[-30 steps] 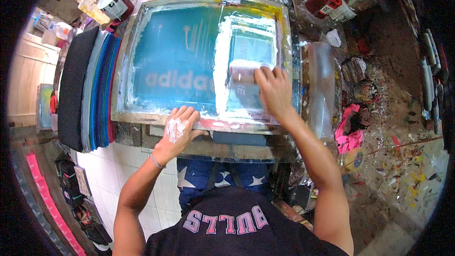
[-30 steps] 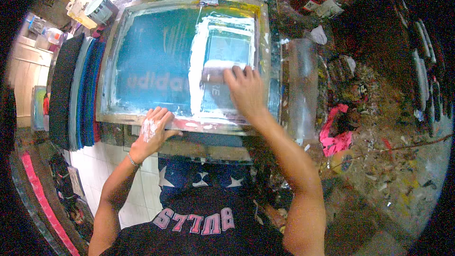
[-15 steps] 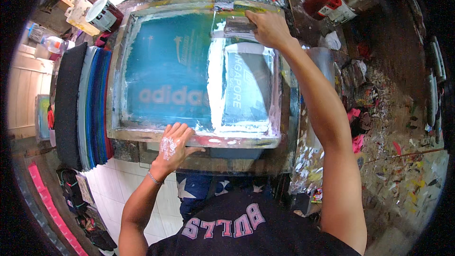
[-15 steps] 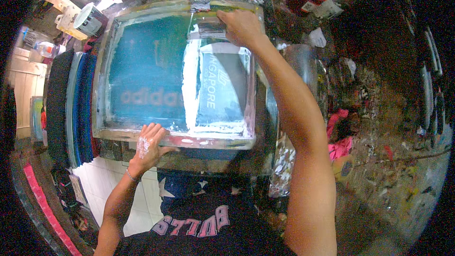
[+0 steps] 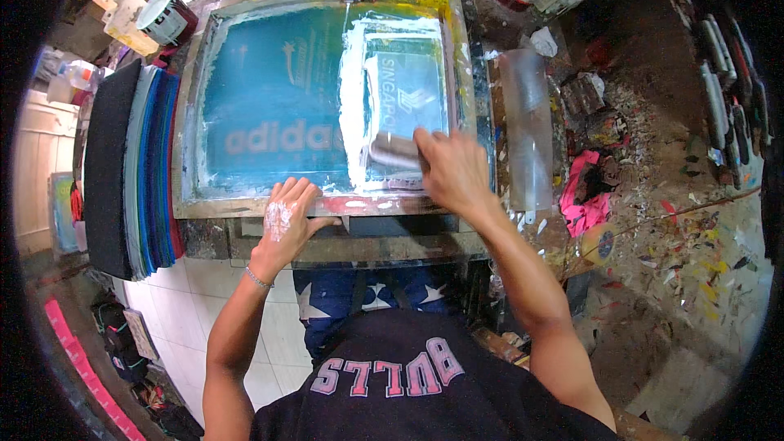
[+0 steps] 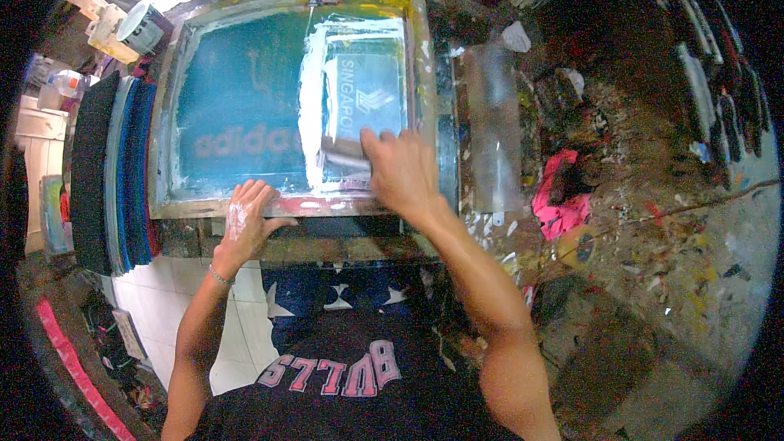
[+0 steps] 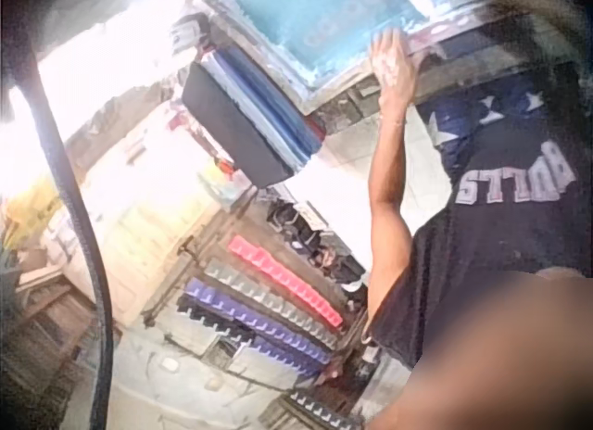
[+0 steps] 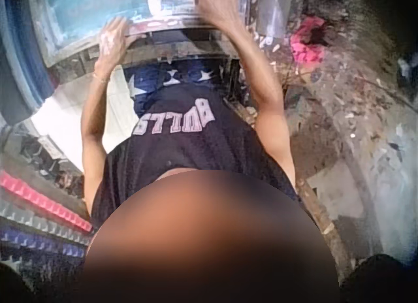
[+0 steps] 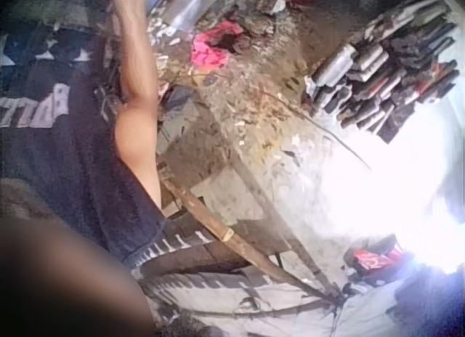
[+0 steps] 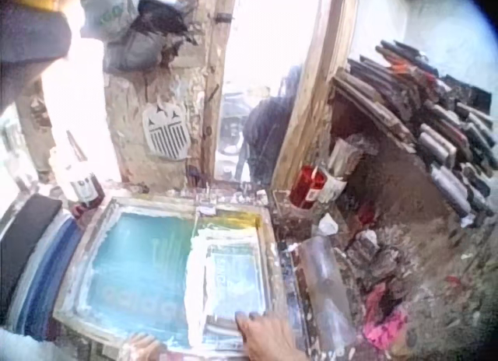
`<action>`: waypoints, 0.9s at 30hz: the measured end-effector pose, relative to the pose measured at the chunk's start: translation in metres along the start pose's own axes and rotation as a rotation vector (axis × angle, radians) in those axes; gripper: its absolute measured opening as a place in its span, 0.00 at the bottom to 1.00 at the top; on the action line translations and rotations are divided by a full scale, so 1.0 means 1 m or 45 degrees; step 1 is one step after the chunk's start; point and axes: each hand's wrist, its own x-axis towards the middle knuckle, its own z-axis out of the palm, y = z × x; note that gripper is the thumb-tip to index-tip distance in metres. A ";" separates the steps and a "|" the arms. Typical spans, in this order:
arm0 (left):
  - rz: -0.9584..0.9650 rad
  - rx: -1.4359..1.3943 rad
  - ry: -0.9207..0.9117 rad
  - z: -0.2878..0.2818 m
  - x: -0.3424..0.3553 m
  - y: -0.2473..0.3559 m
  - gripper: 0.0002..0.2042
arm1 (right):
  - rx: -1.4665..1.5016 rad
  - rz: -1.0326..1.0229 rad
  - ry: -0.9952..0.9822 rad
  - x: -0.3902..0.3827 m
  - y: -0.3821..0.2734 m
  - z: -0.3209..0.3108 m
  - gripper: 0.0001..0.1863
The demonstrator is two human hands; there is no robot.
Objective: The person repeatedly applies white ink to a screen printing frame using a squeegee, then places a black handbag under the frame to transfer the print. The process is repeated multiple times on the same bag.
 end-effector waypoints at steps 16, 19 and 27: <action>0.013 0.040 0.085 0.005 -0.004 -0.003 0.24 | -0.035 -0.084 0.000 0.003 0.000 -0.014 0.11; 0.013 0.036 0.114 0.006 -0.005 -0.002 0.24 | -0.047 -0.148 -0.129 -0.001 0.000 -0.013 0.11; -0.001 0.054 0.053 0.004 -0.003 -0.001 0.24 | -0.069 -0.065 0.045 0.106 0.048 -0.027 0.13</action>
